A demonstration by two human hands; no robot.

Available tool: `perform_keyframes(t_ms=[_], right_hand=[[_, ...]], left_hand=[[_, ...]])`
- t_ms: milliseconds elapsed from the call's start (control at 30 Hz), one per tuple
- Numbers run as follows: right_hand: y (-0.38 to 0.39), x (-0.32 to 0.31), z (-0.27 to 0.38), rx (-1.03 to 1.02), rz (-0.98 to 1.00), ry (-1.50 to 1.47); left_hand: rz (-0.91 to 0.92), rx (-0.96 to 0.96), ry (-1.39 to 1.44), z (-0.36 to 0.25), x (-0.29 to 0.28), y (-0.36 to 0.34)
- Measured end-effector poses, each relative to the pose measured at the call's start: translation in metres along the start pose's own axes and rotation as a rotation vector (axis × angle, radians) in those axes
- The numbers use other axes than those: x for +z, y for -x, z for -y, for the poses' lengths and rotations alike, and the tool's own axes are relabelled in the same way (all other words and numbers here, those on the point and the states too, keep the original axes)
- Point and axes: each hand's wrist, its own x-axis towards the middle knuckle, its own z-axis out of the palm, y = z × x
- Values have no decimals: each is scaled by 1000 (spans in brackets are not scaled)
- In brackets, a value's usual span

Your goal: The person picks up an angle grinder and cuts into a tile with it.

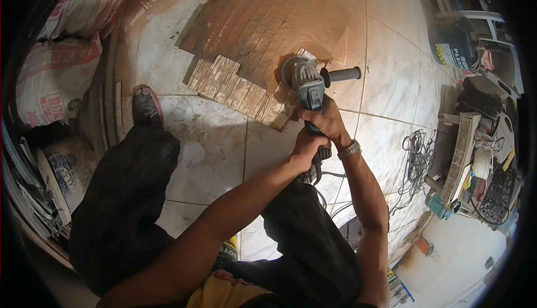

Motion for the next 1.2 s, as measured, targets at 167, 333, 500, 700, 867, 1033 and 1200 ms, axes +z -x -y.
perform_keyframes(t_ms=[167, 333, 500, 700, 867, 1033, 1200], right_hand=[[25, 5, -18, 74, 56, 62], [21, 9, -5, 19, 52, 86], [-10, -13, -2, -36, 0, -4], [-36, -24, -2, 19, -49, -3], [-39, -24, 6, 110, -100, 41], [-25, -19, 6, 25, -68, 93], [-6, -7, 11, 43, 14, 81]], left_hand=[[62, 23, 70, 25, 2, 25], [27, 32, 135, 20, 0, 28], [31, -63, 149, -18, 16, 3], [62, -106, 108, -45, 18, -23], [69, -158, 25, -55, 17, -24], [42, -118, 69, -41, 17, -8], [36, -116, 180, -20, 12, 11]])
